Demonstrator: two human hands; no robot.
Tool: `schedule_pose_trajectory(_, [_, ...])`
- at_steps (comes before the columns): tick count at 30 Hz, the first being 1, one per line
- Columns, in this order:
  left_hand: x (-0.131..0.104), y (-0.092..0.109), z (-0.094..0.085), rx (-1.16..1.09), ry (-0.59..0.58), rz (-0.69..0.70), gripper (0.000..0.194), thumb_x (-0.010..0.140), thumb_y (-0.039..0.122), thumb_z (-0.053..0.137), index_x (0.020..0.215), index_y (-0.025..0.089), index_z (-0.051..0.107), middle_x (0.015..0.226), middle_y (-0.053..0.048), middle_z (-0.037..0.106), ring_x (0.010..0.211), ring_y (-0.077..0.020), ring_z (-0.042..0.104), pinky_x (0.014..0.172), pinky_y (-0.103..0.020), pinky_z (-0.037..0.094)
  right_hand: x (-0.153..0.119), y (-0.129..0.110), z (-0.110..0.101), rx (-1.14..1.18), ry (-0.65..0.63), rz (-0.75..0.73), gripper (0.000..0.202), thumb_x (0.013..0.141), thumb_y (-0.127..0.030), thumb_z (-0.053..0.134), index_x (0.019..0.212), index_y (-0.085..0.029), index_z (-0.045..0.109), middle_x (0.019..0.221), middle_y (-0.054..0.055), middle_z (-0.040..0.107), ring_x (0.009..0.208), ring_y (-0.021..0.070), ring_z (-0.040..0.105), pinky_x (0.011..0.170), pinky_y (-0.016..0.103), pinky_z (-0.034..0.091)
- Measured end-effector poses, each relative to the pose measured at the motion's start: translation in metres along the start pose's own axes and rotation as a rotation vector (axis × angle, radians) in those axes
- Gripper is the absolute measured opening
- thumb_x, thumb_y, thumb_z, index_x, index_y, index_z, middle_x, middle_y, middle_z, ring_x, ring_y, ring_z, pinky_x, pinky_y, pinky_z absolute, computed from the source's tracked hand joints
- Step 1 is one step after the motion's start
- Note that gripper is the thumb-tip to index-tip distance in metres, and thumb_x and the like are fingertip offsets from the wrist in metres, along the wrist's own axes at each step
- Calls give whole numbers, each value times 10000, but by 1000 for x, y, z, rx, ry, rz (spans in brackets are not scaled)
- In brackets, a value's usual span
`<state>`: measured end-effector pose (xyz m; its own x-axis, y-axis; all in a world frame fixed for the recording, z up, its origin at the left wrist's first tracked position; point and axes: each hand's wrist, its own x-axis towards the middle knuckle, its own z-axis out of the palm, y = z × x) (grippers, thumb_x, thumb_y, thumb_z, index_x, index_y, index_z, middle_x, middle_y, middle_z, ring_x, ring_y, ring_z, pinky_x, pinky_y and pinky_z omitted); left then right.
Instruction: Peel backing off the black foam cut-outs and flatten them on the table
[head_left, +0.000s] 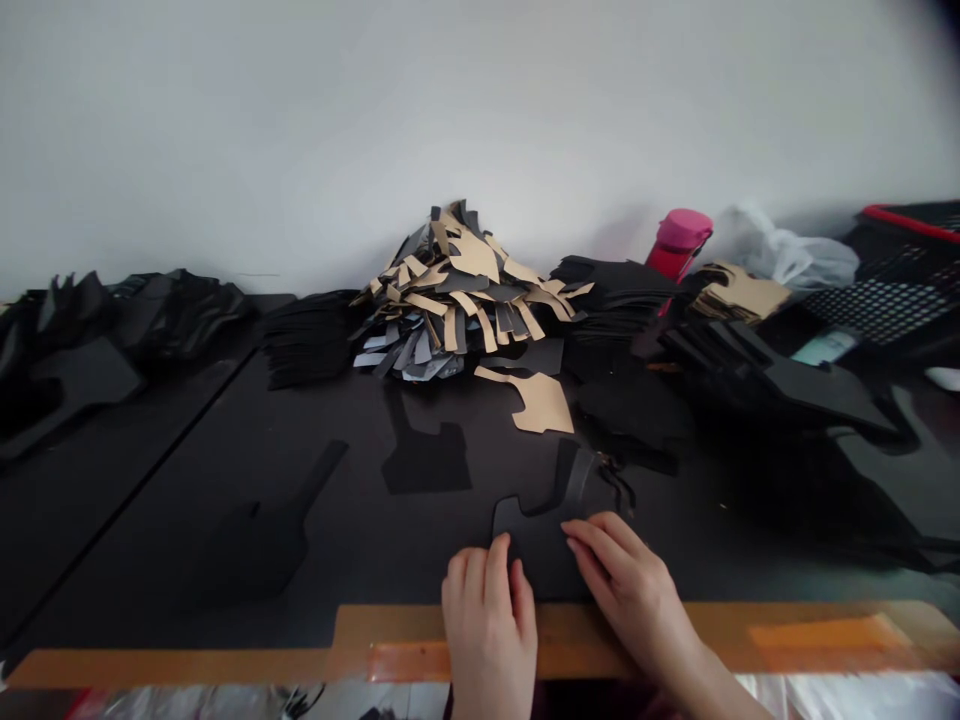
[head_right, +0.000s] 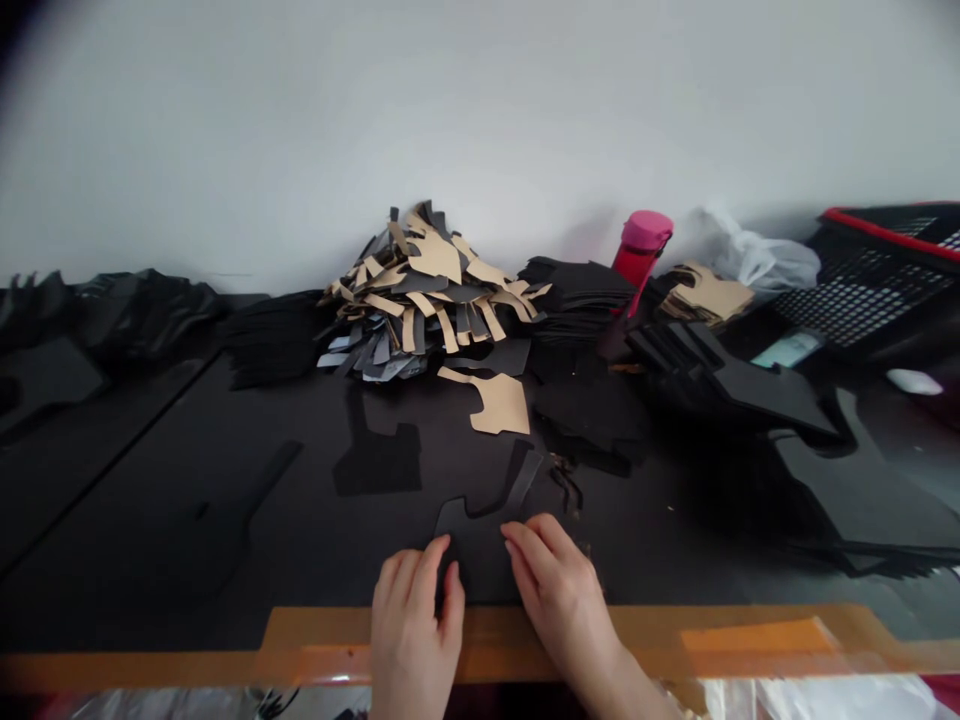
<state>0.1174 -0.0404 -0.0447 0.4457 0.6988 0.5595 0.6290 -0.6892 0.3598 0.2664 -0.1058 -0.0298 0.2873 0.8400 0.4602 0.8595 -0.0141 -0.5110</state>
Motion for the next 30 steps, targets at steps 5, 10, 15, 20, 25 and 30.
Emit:
schedule_pose_trajectory(5, [0,2,-2,11,6,-6,228,844,115,486,1068,111,526,791,-73,528,793,-212,490,709,-343,408,-1,0,0,-3,5,-12,183,902,-150,447,1019,-169,586,838,63,569,716,123,597,656,212,506])
schedule_pose_trajectory(10, [1,2,-1,9,12,-11,224,843,121,486,1063,117,528,789,-74,535,788,-212,497,715,-347,413,-2,2,0,-6,-27,-3,200,915,-164,423,1034,-170,582,858,74,569,726,129,599,665,222,512])
schedule_pose_trajectory(15, [2,2,-1,2,14,-3,209,833,121,494,1038,109,531,785,-78,541,786,-217,493,701,-351,411,-1,3,0,2,-30,0,196,909,-155,433,1024,-165,591,847,69,566,714,125,598,666,224,515])
schedule_pose_trajectory(20, [3,3,-3,21,-9,-5,181,837,127,480,1007,103,538,779,-79,539,777,-217,487,683,-352,408,0,2,0,7,-35,17,202,914,-174,424,1009,-164,602,840,68,573,716,127,601,679,227,518])
schedule_pose_trajectory(25, [6,3,-5,63,-38,-16,164,849,149,459,973,113,560,762,-74,543,761,-212,497,677,-345,403,0,1,0,23,-32,29,215,921,-186,407,1005,-170,604,841,67,580,712,125,602,673,223,519])
schedule_pose_trajectory(30, [8,0,-12,108,-133,-12,181,845,176,468,964,149,602,755,-64,561,742,-212,504,635,-341,378,2,0,-1,-2,-23,16,211,918,-179,412,1003,-163,605,835,69,577,714,125,601,661,217,516])
